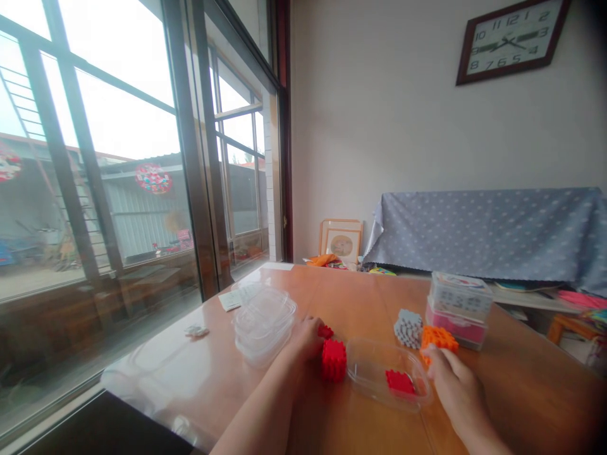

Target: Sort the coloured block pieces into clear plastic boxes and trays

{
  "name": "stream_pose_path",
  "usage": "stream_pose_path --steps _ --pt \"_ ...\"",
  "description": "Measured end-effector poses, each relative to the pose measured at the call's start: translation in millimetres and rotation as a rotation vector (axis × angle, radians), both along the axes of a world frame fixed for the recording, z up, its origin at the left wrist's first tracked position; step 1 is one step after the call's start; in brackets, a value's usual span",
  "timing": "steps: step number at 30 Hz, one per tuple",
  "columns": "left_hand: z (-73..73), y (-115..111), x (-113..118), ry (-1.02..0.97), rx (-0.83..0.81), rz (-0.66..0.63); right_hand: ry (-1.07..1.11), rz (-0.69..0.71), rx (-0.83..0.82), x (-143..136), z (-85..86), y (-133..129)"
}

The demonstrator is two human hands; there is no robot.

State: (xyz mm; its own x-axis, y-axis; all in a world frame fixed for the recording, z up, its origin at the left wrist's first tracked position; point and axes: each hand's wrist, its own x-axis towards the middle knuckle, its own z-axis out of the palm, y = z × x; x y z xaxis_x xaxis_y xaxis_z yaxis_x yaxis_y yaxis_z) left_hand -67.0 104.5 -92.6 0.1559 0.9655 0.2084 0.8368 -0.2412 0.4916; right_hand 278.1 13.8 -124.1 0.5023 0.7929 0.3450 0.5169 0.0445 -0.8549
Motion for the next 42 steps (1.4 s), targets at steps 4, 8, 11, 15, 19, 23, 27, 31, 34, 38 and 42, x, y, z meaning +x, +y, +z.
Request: stream_pose_path --steps 4,8,11,15,19,23,27,31,34,38,42 --pt "-2.5 -3.4 0.2 0.007 0.011 -0.007 0.075 0.045 -0.057 -3.6 6.1 -3.8" --pt "-4.7 -0.8 2.8 -0.011 0.04 0.026 0.07 0.046 -0.061 -5.2 9.8 -6.6" --pt "-8.7 5.4 4.9 -0.052 0.038 0.062 0.077 0.046 -0.077 -4.4 8.3 -5.0" --pt "-12.3 10.1 5.4 -0.11 0.038 0.099 0.082 0.034 -0.078 -3.1 5.1 -2.1" --pt "-6.7 6.3 4.8 -0.156 0.074 0.112 0.073 0.032 -0.073 -3.9 5.8 -3.0" --pt "7.2 -1.1 5.6 -0.214 0.164 0.079 0.078 0.042 -0.068 -6.5 8.8 -5.3" --pt "24.7 -11.1 6.5 -0.266 0.249 0.027 0.078 0.024 -0.067 -8.4 10.9 -5.9" --pt "45.4 -24.9 8.0 -0.319 0.337 -0.014 0.059 0.026 -0.051 -9.0 13.4 -6.7" --pt "61.3 -35.9 12.2 -0.365 0.37 -0.048 0.057 0.029 -0.026 -9.4 16.3 -8.6" --pt "77.6 -50.4 28.3 -0.472 0.314 -0.12 0.058 -0.001 0.028 -10.9 20.5 -11.5" --pt "87.9 -68.6 59.0 -0.54 0.266 -0.241 0.055 -0.007 0.074 -14.2 25.9 -15.0"
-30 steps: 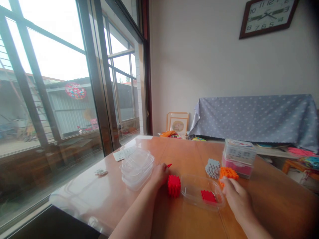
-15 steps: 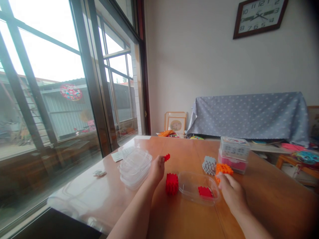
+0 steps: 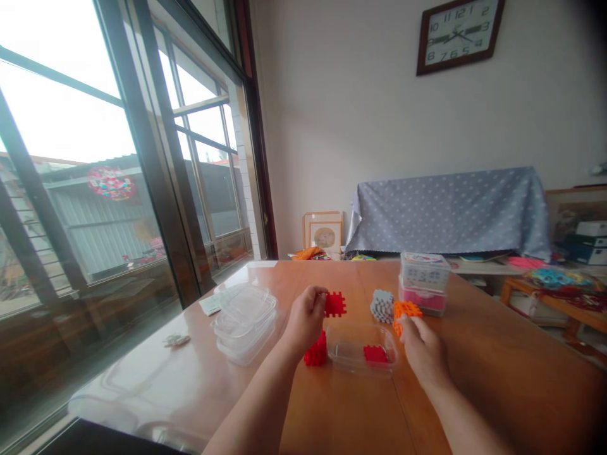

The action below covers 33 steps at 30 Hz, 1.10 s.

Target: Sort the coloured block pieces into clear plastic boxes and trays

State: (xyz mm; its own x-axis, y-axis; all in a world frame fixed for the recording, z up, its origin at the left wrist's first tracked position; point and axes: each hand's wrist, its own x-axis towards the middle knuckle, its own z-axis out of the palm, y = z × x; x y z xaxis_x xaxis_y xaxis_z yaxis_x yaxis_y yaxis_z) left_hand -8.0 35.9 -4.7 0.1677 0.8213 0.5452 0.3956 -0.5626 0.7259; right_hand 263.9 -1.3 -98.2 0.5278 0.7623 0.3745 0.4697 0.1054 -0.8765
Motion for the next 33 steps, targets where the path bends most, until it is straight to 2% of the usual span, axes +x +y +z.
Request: stream_pose_path --steps 5,9,13,17,23,33 --pt "1.2 -16.5 45.5 0.176 -0.043 -0.059 0.012 0.021 0.029 -3.7 4.4 -2.9" --pt "-10.8 -18.0 74.9 0.375 -0.143 -0.047 -0.01 0.008 0.054 -3.5 4.8 -2.3" --pt "-24.5 -16.6 91.9 0.555 -0.251 0.05 -0.013 0.009 0.073 -3.3 6.6 -2.7" --pt "-31.0 -16.0 98.6 0.653 -0.282 0.093 -0.008 0.011 0.084 -3.7 8.2 -3.9" --pt "-32.8 -14.1 97.8 0.696 -0.322 0.111 0.016 0.021 0.092 -3.9 10.6 -4.5" --pt "-33.2 -5.1 91.2 0.791 -0.379 0.04 0.007 0.018 0.111 -4.1 10.1 -4.8"
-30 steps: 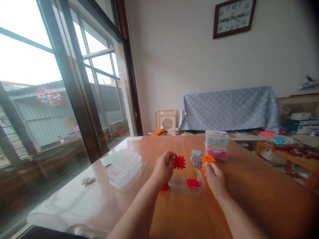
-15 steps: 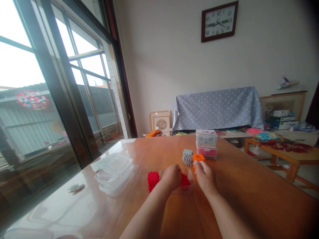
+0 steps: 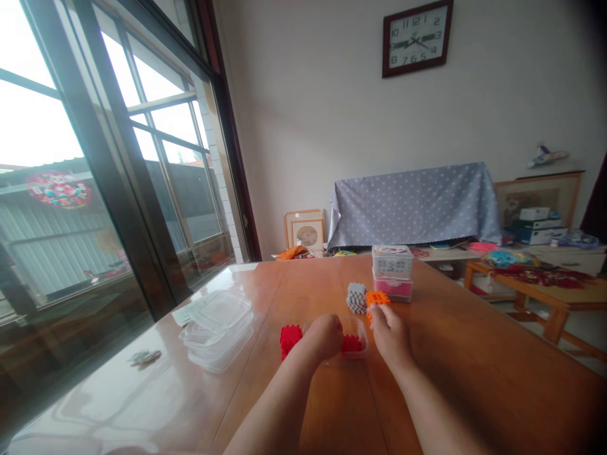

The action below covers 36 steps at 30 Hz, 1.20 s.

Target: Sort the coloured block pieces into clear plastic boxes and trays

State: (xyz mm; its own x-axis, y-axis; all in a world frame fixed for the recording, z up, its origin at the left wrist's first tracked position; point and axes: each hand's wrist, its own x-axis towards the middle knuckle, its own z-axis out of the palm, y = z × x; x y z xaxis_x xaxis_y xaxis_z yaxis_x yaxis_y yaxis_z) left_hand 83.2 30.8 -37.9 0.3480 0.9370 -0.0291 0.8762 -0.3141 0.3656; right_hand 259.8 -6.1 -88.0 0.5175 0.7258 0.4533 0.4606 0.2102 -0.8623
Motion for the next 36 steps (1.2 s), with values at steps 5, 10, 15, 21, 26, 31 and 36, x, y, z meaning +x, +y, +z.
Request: stream_pose_path --steps 5,10,15,21,26,31,36 --pt "6.5 0.4 0.7 0.046 -0.013 -0.097 0.012 0.0 -0.009 0.1 -1.5 1.5" --pt "13.6 4.1 5.9 0.144 -0.071 -0.215 0.027 -0.002 -0.018 0.4 -1.6 2.1" --pt "15.6 7.7 10.0 0.123 -0.064 -0.224 0.027 0.002 -0.023 0.2 0.0 1.0" --pt "8.2 8.4 11.6 0.053 -0.003 -0.169 0.024 0.005 -0.016 0.0 0.9 1.3" --pt "3.1 7.8 13.6 0.025 0.005 -0.18 0.032 0.019 -0.021 0.0 0.9 1.1" --pt "5.4 6.0 11.9 -0.017 0.036 -0.141 0.01 0.006 -0.021 0.8 -0.1 1.8" --pt "23.7 -2.5 -3.0 -0.152 0.14 -0.108 0.004 0.017 -0.03 1.7 -2.5 3.8"
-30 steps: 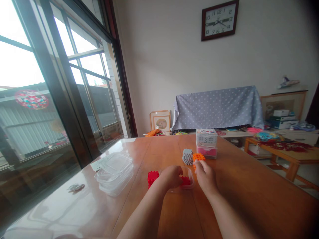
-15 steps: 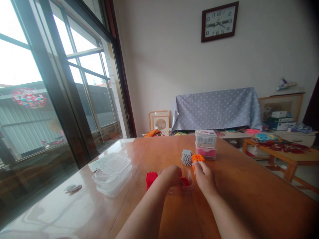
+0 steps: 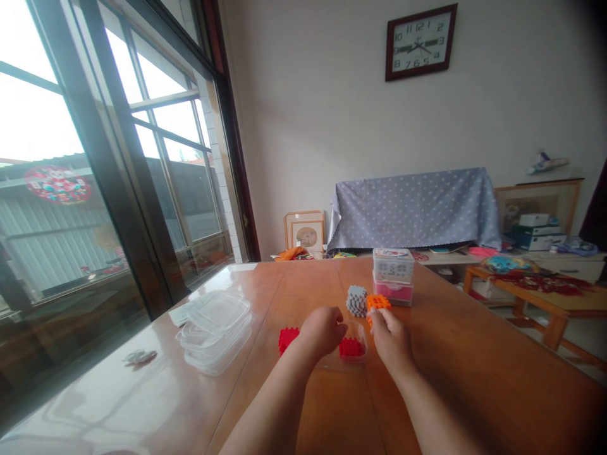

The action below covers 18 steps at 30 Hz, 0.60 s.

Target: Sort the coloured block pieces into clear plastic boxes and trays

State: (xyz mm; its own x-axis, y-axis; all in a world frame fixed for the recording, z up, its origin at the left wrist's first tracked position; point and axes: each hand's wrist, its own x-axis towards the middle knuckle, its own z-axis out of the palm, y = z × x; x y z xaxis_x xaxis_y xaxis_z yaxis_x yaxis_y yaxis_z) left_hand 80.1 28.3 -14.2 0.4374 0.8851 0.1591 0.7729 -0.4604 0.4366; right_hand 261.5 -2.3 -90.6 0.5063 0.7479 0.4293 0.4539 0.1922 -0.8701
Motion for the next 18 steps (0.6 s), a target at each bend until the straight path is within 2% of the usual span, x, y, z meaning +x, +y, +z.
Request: stream_pose_path --steps 4,8,10,13,18 --pt "17.0 -10.5 -33.5 -0.421 0.17 -0.024 0.008 0.024 -0.013 0.4 -1.3 -1.7" --pt "17.1 -13.9 -77.5 -0.816 0.211 0.132 -0.016 0.026 -0.018 1.8 -3.4 -1.7" --pt "9.0 -12.9 -95.9 -0.937 0.242 0.223 -0.024 0.029 -0.019 2.9 -6.1 0.6" --pt "-11.3 -9.4 -113.4 -1.035 0.286 0.31 -0.035 0.058 -0.036 4.5 -12.1 5.6" --pt "-46.6 2.5 -123.4 -1.075 0.223 0.324 -0.013 0.102 -0.079 7.6 -19.4 8.3"
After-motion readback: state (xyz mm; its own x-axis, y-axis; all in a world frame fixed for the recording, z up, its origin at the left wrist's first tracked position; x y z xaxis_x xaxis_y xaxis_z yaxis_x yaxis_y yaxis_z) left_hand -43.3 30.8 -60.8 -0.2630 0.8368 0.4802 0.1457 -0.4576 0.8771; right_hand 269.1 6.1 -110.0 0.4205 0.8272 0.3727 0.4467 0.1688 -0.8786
